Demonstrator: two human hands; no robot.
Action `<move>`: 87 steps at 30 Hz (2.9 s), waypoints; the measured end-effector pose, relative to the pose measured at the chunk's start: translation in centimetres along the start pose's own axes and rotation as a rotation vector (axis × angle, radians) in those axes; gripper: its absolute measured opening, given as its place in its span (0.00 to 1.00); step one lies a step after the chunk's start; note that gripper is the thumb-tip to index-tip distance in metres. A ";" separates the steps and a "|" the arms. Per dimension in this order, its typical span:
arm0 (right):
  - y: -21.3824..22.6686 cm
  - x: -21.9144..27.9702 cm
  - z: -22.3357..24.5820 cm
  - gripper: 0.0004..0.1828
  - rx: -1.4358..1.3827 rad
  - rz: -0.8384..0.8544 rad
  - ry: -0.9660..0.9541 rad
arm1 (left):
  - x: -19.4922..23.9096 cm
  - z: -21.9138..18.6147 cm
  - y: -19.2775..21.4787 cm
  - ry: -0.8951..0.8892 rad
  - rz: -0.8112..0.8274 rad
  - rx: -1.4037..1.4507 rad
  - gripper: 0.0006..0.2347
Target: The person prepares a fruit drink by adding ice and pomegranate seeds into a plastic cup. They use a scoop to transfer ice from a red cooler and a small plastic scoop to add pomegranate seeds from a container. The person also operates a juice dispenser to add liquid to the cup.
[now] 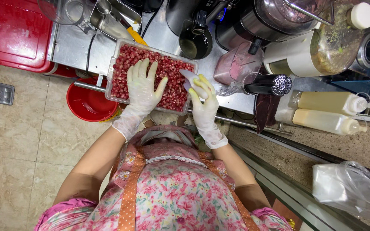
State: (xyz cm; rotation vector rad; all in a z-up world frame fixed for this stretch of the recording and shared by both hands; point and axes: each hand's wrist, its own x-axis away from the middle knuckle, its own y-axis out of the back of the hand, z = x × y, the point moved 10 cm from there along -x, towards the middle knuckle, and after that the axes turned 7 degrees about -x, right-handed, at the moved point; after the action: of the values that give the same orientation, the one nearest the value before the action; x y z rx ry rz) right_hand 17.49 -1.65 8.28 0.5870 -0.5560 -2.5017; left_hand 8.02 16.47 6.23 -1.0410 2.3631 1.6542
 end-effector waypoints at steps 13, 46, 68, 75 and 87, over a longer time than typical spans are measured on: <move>-1.8 2.3 -10.9 0.06 -0.649 -0.223 -0.476 | -0.8 -0.2 -2.3 0.061 -0.038 0.070 0.13; -4.7 1.6 -9.4 0.13 -0.894 -0.168 -0.802 | -2.3 -0.8 -4.0 0.276 -0.078 0.410 0.05; -3.3 0.0 -4.4 0.17 -1.134 -0.063 -0.777 | -4.7 -5.6 2.3 0.167 -0.171 0.344 0.04; 4.2 -6.3 0.5 0.18 -1.253 -0.103 -0.603 | -12.1 -13.0 6.8 0.038 -0.211 0.384 0.04; 28.5 -25.9 4.3 0.18 -1.038 -0.281 -0.186 | -35.3 -32.5 4.2 -0.299 -0.504 0.750 0.06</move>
State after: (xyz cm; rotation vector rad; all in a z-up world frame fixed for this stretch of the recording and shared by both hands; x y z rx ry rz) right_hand 46.24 -8.59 33.23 0.0153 0.8070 -2.6547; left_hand 42.76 6.53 38.08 -1.0058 2.0045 0.6102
